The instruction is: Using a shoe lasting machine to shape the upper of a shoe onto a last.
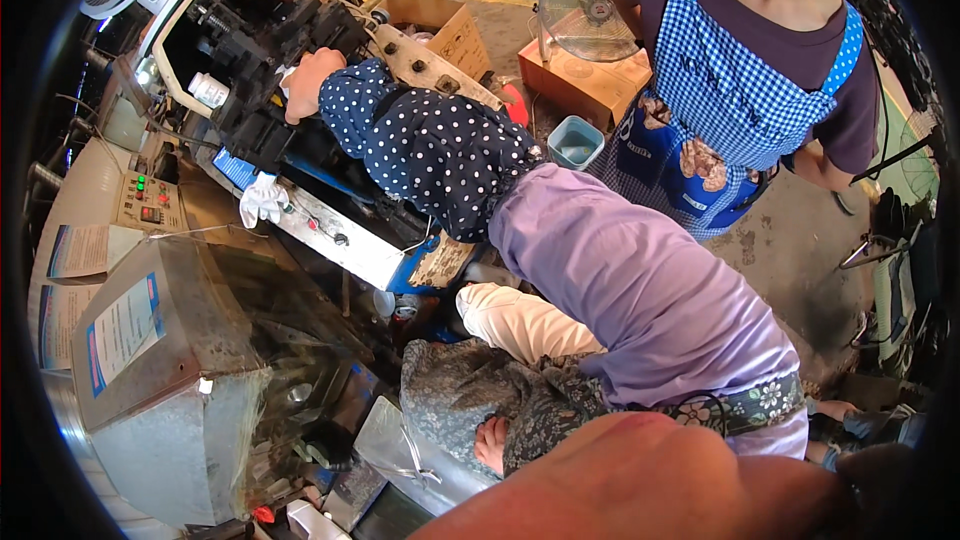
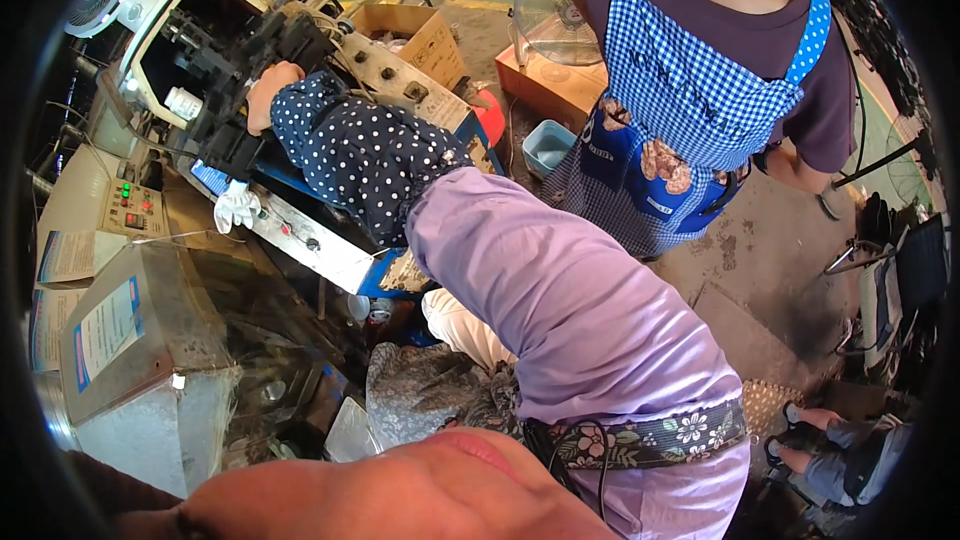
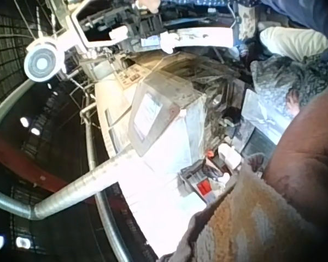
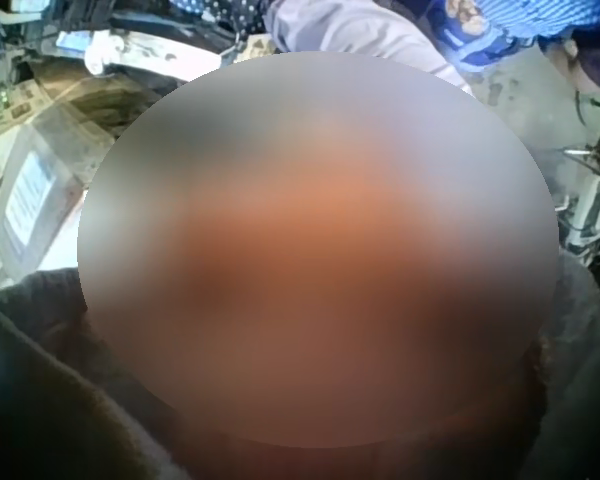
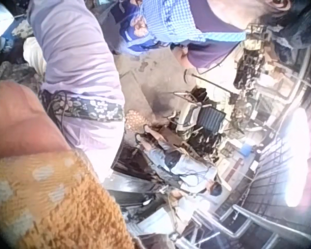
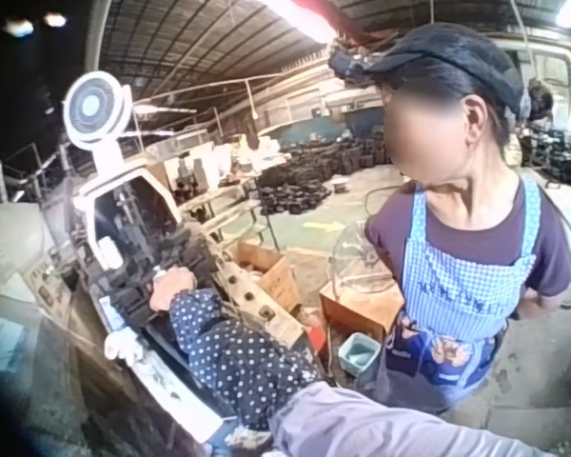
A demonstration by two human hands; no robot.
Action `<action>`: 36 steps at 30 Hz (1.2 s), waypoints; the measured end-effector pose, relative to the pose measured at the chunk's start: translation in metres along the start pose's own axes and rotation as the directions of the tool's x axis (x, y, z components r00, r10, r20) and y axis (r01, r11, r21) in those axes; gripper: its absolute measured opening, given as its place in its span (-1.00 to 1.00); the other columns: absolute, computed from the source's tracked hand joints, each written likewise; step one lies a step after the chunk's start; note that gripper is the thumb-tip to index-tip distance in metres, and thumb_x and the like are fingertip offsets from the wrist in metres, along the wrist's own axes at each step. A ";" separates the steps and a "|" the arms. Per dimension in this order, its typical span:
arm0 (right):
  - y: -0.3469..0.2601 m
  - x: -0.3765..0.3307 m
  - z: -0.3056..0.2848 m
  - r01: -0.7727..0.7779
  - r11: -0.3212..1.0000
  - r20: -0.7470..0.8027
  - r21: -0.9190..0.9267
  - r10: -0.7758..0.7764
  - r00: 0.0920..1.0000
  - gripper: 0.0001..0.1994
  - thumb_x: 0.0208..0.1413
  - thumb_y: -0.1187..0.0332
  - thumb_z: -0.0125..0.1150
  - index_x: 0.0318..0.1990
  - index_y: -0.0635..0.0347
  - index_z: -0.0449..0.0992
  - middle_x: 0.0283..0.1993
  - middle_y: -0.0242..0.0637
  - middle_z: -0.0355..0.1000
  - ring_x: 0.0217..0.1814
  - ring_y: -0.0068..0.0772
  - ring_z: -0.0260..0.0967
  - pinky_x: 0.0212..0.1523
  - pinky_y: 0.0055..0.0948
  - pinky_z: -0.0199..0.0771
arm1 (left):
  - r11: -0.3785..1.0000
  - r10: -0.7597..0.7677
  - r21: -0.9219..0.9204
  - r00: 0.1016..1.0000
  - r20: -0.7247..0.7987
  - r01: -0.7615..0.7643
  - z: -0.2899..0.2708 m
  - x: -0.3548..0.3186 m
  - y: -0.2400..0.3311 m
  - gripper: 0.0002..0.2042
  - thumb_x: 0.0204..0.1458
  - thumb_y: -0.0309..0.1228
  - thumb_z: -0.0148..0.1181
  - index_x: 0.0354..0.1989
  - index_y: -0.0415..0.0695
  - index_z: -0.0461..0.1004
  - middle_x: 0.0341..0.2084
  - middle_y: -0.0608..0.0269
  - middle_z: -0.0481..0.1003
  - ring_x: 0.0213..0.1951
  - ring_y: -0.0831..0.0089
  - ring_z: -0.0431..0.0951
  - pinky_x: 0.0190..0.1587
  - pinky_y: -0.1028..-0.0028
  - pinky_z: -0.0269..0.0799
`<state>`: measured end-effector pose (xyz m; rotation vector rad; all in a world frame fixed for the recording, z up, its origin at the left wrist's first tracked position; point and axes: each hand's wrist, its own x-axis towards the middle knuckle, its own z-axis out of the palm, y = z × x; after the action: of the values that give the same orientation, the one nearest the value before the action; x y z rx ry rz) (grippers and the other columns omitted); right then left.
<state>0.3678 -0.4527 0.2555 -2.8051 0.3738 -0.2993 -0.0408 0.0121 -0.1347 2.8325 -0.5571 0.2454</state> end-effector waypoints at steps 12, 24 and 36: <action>0.000 -0.007 0.000 -0.025 1.000 -0.062 0.003 0.025 0.998 -0.33 -0.14 -0.20 0.28 0.19 -0.23 0.50 0.25 -0.14 0.36 0.28 -0.07 0.30 0.20 -0.20 0.35 | 0.999 0.026 0.027 1.000 0.007 -0.026 -0.005 0.000 0.004 -0.75 -0.09 -0.20 0.29 -0.20 0.10 0.61 -0.05 0.47 0.55 0.10 0.24 0.44 0.15 0.17 0.21; -0.003 -0.041 0.036 0.003 1.000 -0.229 0.029 0.004 0.973 -0.32 -0.10 -0.16 0.22 0.19 -0.09 0.45 0.12 -0.02 0.35 0.13 0.05 0.33 0.09 -0.13 0.39 | 0.998 0.058 0.029 0.998 -0.027 -0.057 -0.012 0.000 0.011 -0.75 -0.08 -0.21 0.29 -0.20 0.08 0.61 -0.07 0.43 0.56 0.10 0.22 0.44 0.16 0.15 0.20; 0.007 -0.104 0.063 0.073 0.997 -0.198 0.037 -0.064 0.978 -0.20 -0.28 0.02 0.38 0.28 -0.16 0.34 0.17 0.02 0.24 0.11 0.14 0.29 0.01 -0.07 0.45 | 0.994 0.110 0.024 0.994 -0.028 -0.110 -0.018 -0.004 0.002 -0.78 -0.07 -0.22 0.29 -0.24 0.06 0.62 -0.11 0.43 0.58 0.10 0.23 0.44 0.16 0.16 0.20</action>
<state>0.2830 -0.4129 0.1777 -2.7561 0.3094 -0.5969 -0.0475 0.0171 -0.1179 2.8181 -0.7093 0.3140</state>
